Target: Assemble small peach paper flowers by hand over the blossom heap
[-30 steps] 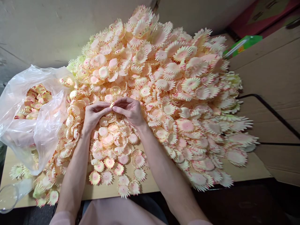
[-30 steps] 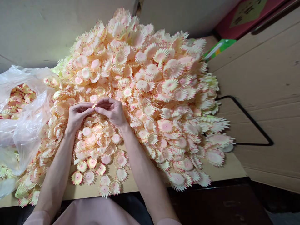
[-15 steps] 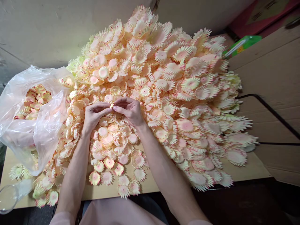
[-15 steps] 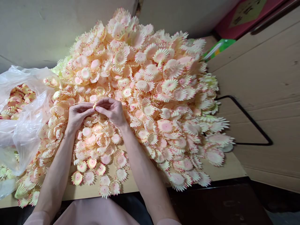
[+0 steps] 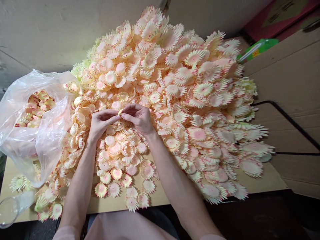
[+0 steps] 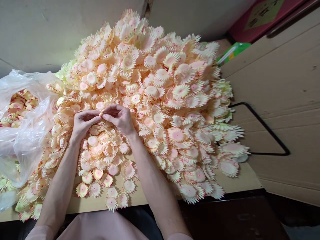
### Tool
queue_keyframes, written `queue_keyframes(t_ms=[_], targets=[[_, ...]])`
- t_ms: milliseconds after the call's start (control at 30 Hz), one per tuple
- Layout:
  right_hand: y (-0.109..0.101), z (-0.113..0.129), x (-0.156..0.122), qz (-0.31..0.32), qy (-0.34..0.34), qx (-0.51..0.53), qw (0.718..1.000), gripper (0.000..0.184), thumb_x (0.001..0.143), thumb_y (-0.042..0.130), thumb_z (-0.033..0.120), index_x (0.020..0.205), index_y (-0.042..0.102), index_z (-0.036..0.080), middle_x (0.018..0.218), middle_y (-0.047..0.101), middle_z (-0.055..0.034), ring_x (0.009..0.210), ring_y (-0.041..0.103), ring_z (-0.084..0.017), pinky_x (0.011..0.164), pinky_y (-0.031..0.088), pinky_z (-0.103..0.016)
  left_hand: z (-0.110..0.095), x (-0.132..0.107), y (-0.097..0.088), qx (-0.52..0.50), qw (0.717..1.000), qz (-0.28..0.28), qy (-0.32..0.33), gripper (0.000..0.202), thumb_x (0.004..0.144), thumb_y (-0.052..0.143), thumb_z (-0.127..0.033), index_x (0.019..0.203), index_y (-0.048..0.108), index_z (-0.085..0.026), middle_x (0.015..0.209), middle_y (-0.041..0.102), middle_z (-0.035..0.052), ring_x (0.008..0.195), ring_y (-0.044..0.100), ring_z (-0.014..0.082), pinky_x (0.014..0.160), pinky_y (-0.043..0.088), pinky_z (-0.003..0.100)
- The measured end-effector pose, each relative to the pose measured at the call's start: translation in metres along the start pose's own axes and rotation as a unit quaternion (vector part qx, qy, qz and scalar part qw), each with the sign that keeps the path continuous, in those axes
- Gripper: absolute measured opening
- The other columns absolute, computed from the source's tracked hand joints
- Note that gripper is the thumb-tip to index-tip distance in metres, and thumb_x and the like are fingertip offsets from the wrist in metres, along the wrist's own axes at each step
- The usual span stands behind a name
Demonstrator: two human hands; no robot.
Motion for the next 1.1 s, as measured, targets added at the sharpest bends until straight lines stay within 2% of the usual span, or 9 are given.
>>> queue_keyframes(t_ms=[200,400,767,900,1100], targets=[[0.0,0.001,0.001,-0.001,-0.004,-0.017,1.0,0.028,0.067,0.085,0.033,0.083,0.068,0.017,0.082,0.07,-0.0011,0.074,0.065,-0.011,0.073,0.056,-0.024,0.003,-0.001,0.001,-0.007,1.0,0.01,-0.01,0.028,0.063,0.089,-0.032,0.083,0.078,-0.016,0.085,0.076,0.007,0.073,0.069,0.0138,0.072,0.058,0.024],[0.001,0.003,-0.001,-0.001,0.0,-0.011,1.0,0.027,0.066,0.085,0.029,0.081,0.067,0.016,0.079,0.069,-0.0001,0.072,0.065,-0.01,0.07,0.056,-0.023,0.013,0.0,-0.005,-0.022,0.999,-0.009,-0.031,0.026,0.071,0.083,-0.039,0.076,0.075,-0.015,0.071,0.069,0.003,0.062,0.063,0.0088,0.065,0.055,0.02],[0.002,0.003,0.0,-0.004,0.008,0.008,1.0,0.028,0.064,0.085,0.027,0.074,0.06,0.017,0.078,0.07,0.0,0.072,0.066,-0.011,0.074,0.056,-0.025,0.028,0.003,-0.011,-0.095,0.99,-0.059,-0.081,0.03,0.063,0.086,-0.038,0.068,0.068,-0.013,0.065,0.058,-0.0016,0.057,0.056,0.0056,0.062,0.055,0.018],[0.003,0.004,0.0,-0.007,0.013,0.012,1.0,0.029,0.063,0.086,0.026,0.074,0.061,0.017,0.077,0.07,0.0,0.071,0.065,-0.01,0.072,0.056,-0.024,0.026,0.003,-0.01,-0.082,0.993,-0.043,-0.07,0.032,0.065,0.085,-0.04,0.071,0.069,-0.014,0.067,0.059,-0.0013,0.059,0.056,0.0057,0.063,0.055,0.018],[0.004,0.001,-0.001,-0.002,0.024,0.012,1.0,0.034,0.058,0.089,0.028,0.075,0.061,0.017,0.079,0.071,-0.0003,0.073,0.066,-0.011,0.073,0.056,-0.024,0.011,0.001,-0.001,-0.004,1.0,0.014,-0.023,0.03,0.071,0.083,-0.042,0.076,0.072,-0.014,0.071,0.067,0.0031,0.062,0.061,0.0081,0.064,0.053,0.019]])
Point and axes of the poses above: each hand's wrist, its own x-axis towards the middle knuckle, its own y-axis out of the palm, z = x × y, the point moved 10 cm from there along x, towards the middle knuckle
